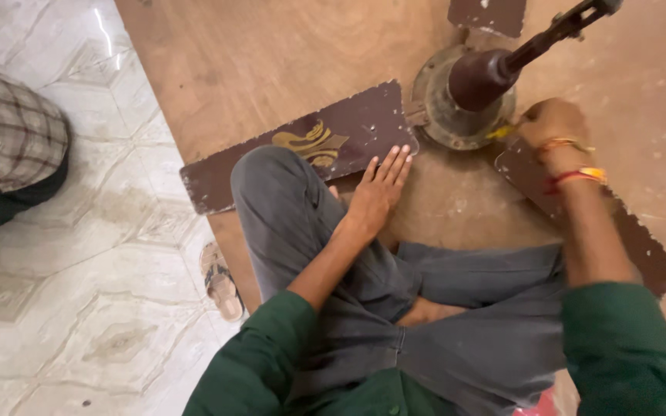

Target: The person sits on the floor and uses a yellow screwdriver to tighten screws on the central hub of a ceiling fan lying on a wooden board. The person systematically works around the hub, adjusting the fan blades and securing the mounting points.

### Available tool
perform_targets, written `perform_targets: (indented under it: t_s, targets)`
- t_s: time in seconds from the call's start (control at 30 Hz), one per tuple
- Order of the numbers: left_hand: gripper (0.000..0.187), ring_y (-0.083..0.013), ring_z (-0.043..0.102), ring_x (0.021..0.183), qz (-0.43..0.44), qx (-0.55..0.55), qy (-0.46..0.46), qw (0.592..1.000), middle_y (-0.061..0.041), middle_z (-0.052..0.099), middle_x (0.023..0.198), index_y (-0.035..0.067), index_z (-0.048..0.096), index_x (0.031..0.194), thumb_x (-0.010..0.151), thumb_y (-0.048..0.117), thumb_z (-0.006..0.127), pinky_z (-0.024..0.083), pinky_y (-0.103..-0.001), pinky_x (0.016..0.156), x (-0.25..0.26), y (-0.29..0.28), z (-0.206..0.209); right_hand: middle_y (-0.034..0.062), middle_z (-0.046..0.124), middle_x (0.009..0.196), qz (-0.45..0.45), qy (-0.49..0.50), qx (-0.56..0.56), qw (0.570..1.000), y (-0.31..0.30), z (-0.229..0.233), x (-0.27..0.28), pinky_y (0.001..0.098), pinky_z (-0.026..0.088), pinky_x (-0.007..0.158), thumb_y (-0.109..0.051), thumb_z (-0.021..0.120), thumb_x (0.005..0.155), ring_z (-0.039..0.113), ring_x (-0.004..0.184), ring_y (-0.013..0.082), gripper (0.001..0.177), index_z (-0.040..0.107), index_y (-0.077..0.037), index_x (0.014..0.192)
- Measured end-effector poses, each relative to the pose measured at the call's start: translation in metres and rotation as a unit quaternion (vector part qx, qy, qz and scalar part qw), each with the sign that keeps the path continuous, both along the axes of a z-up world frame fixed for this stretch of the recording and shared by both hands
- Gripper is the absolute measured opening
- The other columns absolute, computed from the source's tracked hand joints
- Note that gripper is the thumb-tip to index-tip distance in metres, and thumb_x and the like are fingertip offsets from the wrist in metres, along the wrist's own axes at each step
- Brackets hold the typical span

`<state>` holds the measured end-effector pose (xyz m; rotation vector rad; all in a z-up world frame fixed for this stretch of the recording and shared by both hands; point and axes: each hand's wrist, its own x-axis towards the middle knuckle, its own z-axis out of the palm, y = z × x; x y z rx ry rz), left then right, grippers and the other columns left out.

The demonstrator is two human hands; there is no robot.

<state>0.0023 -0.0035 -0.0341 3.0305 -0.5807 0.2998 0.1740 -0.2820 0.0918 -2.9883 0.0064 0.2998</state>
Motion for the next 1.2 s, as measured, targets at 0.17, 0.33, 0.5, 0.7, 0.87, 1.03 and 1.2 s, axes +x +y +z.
perform_targets:
  t_s: [0.17,0.33,0.5,0.7,0.87,1.03,1.2]
  targets:
    - [0.067,-0.0247,0.02,0.158,0.007,-0.008,0.017,1.0,-0.011,0.023,0.17,0.002,0.032,0.159,0.095,0.015,0.048,0.026,-0.047,0.124,-0.005,-0.003,0.004,0.0182,0.077,0.097,0.058,-0.212,0.104,0.97,-0.035,0.021,-0.027,0.0397,0.058,0.079,-0.015,0.089,0.084,0.074,0.087,0.0304,0.027,0.079,-0.002,0.105]
    - [0.068,-0.0256,0.02,0.157,-0.006,0.011,0.009,1.0,-0.012,0.023,0.17,0.001,0.034,0.158,0.093,0.014,0.048,0.026,-0.046,0.123,-0.002,0.001,0.01,0.0071,0.072,0.093,-0.102,-0.198,0.443,0.868,-0.042,-0.005,-0.046,0.0284,0.06,0.073,-0.004,0.086,0.093,0.07,0.083,0.0143,0.02,0.077,0.001,0.11]
    - [0.068,-0.0268,0.021,0.157,-0.011,-0.003,0.005,1.0,-0.013,0.023,0.17,-0.001,0.034,0.158,0.093,0.014,0.049,0.026,-0.047,0.123,-0.006,0.002,0.011,0.0061,0.075,0.099,-0.162,-0.26,0.583,0.752,-0.034,-0.035,-0.048,0.0268,0.068,0.079,-0.004,0.079,0.097,0.075,0.087,0.0107,0.021,0.074,0.004,0.116]
    - [0.068,-0.0258,0.02,0.158,-0.009,-0.003,0.014,1.0,-0.012,0.022,0.17,0.0,0.034,0.158,0.093,0.014,0.049,0.026,-0.047,0.124,-0.003,0.002,0.013,0.0098,0.077,0.096,-0.142,-0.354,0.55,0.743,-0.014,-0.039,-0.049,0.0269,0.067,0.077,0.004,0.079,0.095,0.075,0.085,0.0124,0.027,0.071,0.006,0.12]
    - [0.07,-0.0251,0.019,0.158,-0.003,0.043,0.02,0.999,-0.011,0.02,0.17,0.001,0.031,0.159,0.093,0.015,0.049,0.026,-0.045,0.123,-0.001,0.001,0.014,0.0071,0.079,0.092,-0.103,-0.394,0.489,0.771,-0.008,-0.041,-0.035,0.0257,0.067,0.079,0.009,0.08,0.093,0.078,0.086,0.0111,0.019,0.077,0.007,0.112]
    - [0.072,-0.0258,0.018,0.159,-0.002,0.069,0.011,0.998,-0.012,0.019,0.172,0.001,0.029,0.162,0.095,0.017,0.05,0.025,-0.044,0.125,-0.004,0.002,0.015,-0.0001,0.066,0.079,-0.105,-0.418,0.425,0.796,-0.009,-0.054,-0.033,0.0216,0.054,0.065,0.006,0.088,0.092,0.061,0.072,0.0047,0.014,0.078,0.007,0.102]
    - [0.071,-0.026,0.018,0.158,-0.001,0.065,0.012,0.998,-0.011,0.019,0.171,0.001,0.029,0.16,0.094,0.017,0.049,0.024,-0.046,0.124,-0.003,0.0,0.016,-0.0028,0.065,0.073,-0.136,-0.426,0.387,0.806,-0.009,-0.064,-0.029,0.0199,0.05,0.061,0.003,0.091,0.088,0.059,0.068,0.0024,0.016,0.078,0.006,0.097]
